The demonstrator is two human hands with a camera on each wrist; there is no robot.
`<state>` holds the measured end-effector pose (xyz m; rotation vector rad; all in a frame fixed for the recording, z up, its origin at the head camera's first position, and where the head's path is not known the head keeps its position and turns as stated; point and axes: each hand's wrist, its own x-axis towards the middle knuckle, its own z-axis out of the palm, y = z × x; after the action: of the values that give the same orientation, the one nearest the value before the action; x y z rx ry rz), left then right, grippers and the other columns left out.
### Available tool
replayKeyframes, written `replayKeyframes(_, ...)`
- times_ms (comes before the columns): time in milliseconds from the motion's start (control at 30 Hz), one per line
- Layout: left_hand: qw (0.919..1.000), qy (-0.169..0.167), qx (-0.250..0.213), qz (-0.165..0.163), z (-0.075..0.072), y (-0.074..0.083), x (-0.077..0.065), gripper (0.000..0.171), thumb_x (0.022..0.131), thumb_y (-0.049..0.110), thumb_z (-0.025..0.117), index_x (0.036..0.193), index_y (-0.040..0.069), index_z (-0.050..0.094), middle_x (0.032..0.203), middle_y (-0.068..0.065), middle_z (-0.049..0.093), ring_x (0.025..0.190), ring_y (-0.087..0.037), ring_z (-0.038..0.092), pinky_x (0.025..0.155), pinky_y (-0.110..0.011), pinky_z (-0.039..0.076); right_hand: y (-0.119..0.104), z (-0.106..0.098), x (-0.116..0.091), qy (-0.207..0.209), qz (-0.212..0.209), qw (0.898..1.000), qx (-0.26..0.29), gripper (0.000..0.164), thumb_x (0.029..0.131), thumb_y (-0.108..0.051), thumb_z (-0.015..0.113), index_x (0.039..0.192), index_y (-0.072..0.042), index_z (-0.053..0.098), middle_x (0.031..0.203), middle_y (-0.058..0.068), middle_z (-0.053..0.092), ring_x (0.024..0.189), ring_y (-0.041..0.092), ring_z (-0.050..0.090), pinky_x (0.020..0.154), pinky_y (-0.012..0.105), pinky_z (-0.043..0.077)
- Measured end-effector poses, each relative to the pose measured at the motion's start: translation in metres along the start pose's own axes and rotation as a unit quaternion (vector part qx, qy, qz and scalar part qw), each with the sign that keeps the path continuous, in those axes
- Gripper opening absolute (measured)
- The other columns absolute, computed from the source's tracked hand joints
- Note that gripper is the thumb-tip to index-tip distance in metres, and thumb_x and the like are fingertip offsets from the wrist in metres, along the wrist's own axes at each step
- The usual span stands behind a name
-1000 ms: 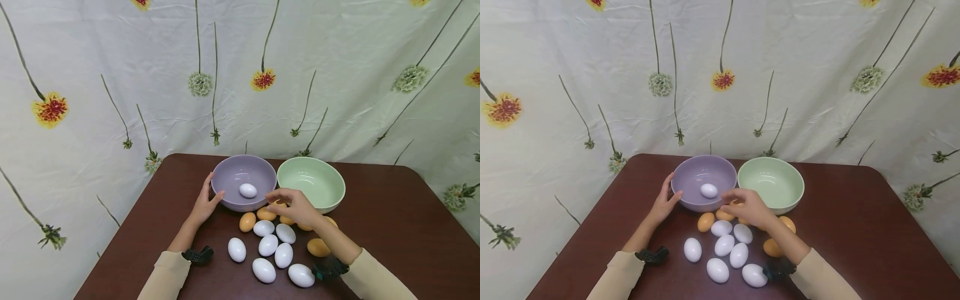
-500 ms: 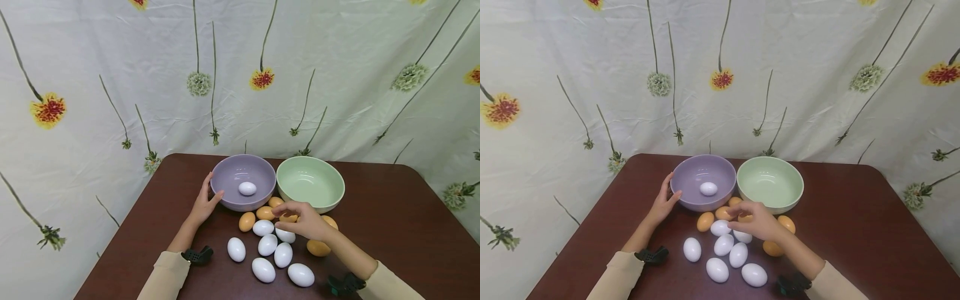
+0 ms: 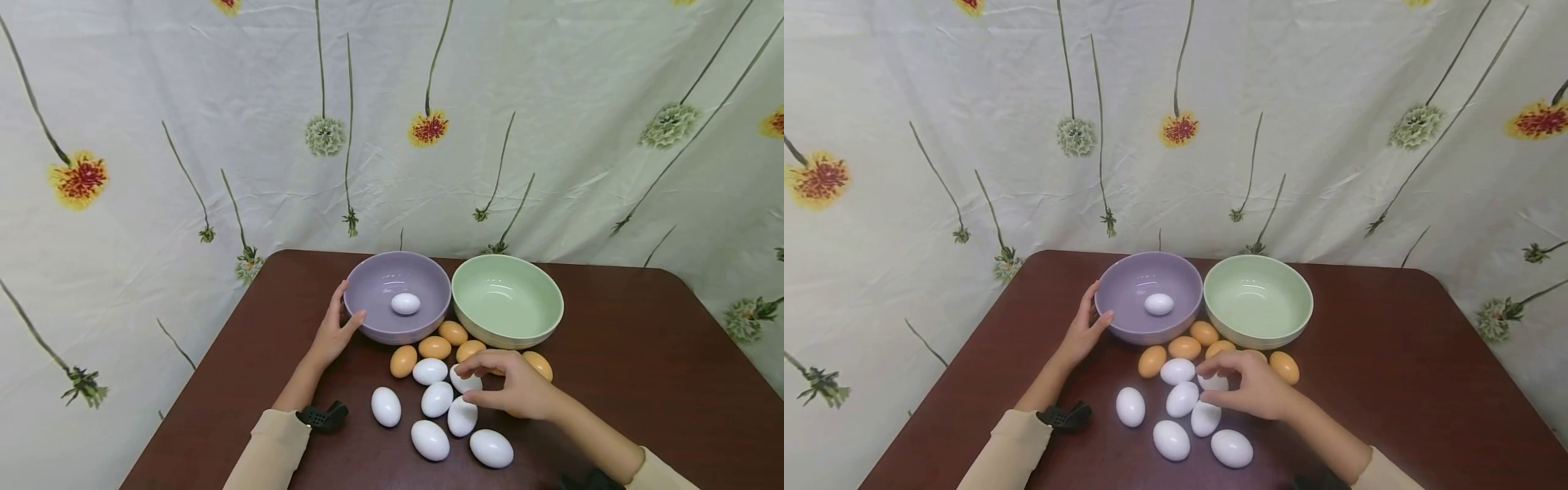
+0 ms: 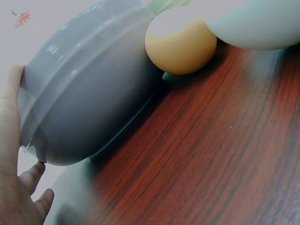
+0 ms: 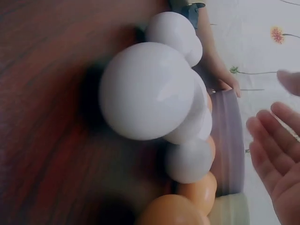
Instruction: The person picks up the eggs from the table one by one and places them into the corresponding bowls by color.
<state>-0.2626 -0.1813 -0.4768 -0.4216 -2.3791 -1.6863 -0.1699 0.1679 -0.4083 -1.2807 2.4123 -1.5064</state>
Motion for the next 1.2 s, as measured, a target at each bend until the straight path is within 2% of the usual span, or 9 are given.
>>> replayKeyframes(167, 1.0000, -0.002, -0.001, 0.001, -0.001, 0.002, -0.001, 0.076, 0.096, 0.017, 0.060, 0.156, 0.010, 0.015, 0.160, -0.014, 0.016, 0.140, -0.041, 0.029, 0.110, -0.055, 0.025, 0.001, -0.003, -0.007, -0.046, -0.022, 0.995, 0.081, 0.031, 0.081, 0.000, 0.077, 0.110, 0.002, 0.067, 0.099, 0.015, 0.069, 0.091, 0.023, 0.067, 0.078, 0.038, 0.055)
replayKeyframes(233, 1.0000, -0.003, -0.001, 0.002, -0.001, 0.002, -0.001, 0.076, 0.096, 0.016, 0.060, 0.156, 0.009, 0.015, 0.160, -0.015, 0.016, 0.140, -0.041, 0.029, 0.110, -0.055, 0.025, 0.002, -0.004, -0.010, -0.069, -0.028, 0.992, 0.105, 0.032, 0.080, 0.002, 0.076, 0.111, 0.001, 0.067, 0.098, 0.016, 0.069, 0.091, 0.024, 0.067, 0.078, 0.037, 0.055)
replayKeyframes(400, 1.0000, -0.004, -0.003, 0.004, 0.000, 0.000, 0.000, 0.075, 0.097, 0.015, 0.059, 0.157, 0.008, 0.014, 0.160, -0.016, 0.016, 0.140, -0.043, 0.028, 0.110, -0.056, 0.024, 0.004, -0.006, -0.018, -0.121, -0.014, 0.984, 0.132, 0.032, 0.080, 0.002, 0.076, 0.111, 0.000, 0.067, 0.098, 0.017, 0.070, 0.092, 0.021, 0.067, 0.080, 0.035, 0.054)
replayKeyframes(667, 1.0000, -0.001, 0.003, -0.003, 0.000, 0.001, 0.000, 0.076, 0.096, 0.017, 0.060, 0.156, 0.010, 0.015, 0.160, -0.014, 0.017, 0.139, -0.043, 0.029, 0.110, -0.055, 0.026, 0.009, -0.003, -0.031, -0.159, 0.006, 0.976, 0.150, 0.029, 0.080, -0.003, 0.078, 0.108, -0.003, 0.069, 0.097, 0.017, 0.069, 0.091, 0.017, 0.066, 0.079, 0.032, 0.054)
replayKeyframes(733, 1.0000, -0.001, 0.006, -0.005, 0.000, 0.000, 0.000, 0.076, 0.096, 0.017, 0.060, 0.156, 0.010, 0.015, 0.160, -0.014, 0.017, 0.139, -0.043, 0.029, 0.110, -0.056, 0.026, 0.010, -0.002, -0.033, -0.166, 0.012, 0.974, 0.151, 0.030, 0.080, -0.003, 0.079, 0.108, -0.003, 0.070, 0.098, 0.015, 0.070, 0.092, 0.017, 0.065, 0.080, 0.031, 0.053)
replayKeyframes(900, 0.9999, -0.007, 0.005, -0.011, -0.002, 0.003, 0.001, 0.076, 0.096, 0.014, 0.060, 0.156, 0.007, 0.013, 0.160, -0.017, 0.015, 0.140, -0.043, 0.028, 0.110, -0.055, 0.025, 0.011, 0.000, -0.036, -0.167, -0.015, 0.979, 0.118, 0.031, 0.080, -0.006, 0.079, 0.110, -0.005, 0.070, 0.103, 0.009, 0.070, 0.095, 0.015, 0.065, 0.082, 0.031, 0.053)
replayKeyframes(1067, 0.9998, -0.013, 0.004, -0.014, -0.005, 0.029, -0.004, 0.075, 0.095, 0.010, 0.058, 0.154, -0.003, 0.013, 0.158, -0.024, 0.015, 0.138, -0.048, 0.027, 0.109, -0.058, 0.025, 0.013, 0.000, -0.039, -0.163, -0.020, 0.982, 0.093, 0.033, 0.079, -0.008, 0.081, 0.110, -0.007, 0.071, 0.108, 0.004, 0.069, 0.100, 0.013, 0.063, 0.084, 0.031, 0.052)
replayKeyframes(1133, 0.9997, -0.016, 0.008, -0.015, -0.005, 0.038, -0.006, 0.075, 0.095, 0.008, 0.058, 0.153, -0.005, 0.013, 0.157, -0.026, 0.015, 0.137, -0.049, 0.028, 0.109, -0.057, 0.026, 0.015, 0.001, -0.041, -0.158, -0.045, 0.984, 0.068, 0.034, 0.078, -0.008, 0.082, 0.110, -0.008, 0.070, 0.108, 0.004, 0.069, 0.099, 0.012, 0.063, 0.082, 0.030, 0.053)
replayKeyframes(1200, 0.9996, -0.018, 0.010, -0.019, -0.005, 0.041, -0.007, 0.075, 0.095, 0.008, 0.058, 0.153, -0.005, 0.013, 0.158, -0.026, 0.015, 0.138, -0.048, 0.028, 0.109, -0.057, 0.026, 0.017, 0.003, -0.044, -0.150, -0.071, 0.985, 0.037, 0.035, 0.077, -0.010, 0.083, 0.110, -0.009, 0.070, 0.107, 0.003, 0.070, 0.098, 0.011, 0.062, 0.078, 0.028, 0.053)
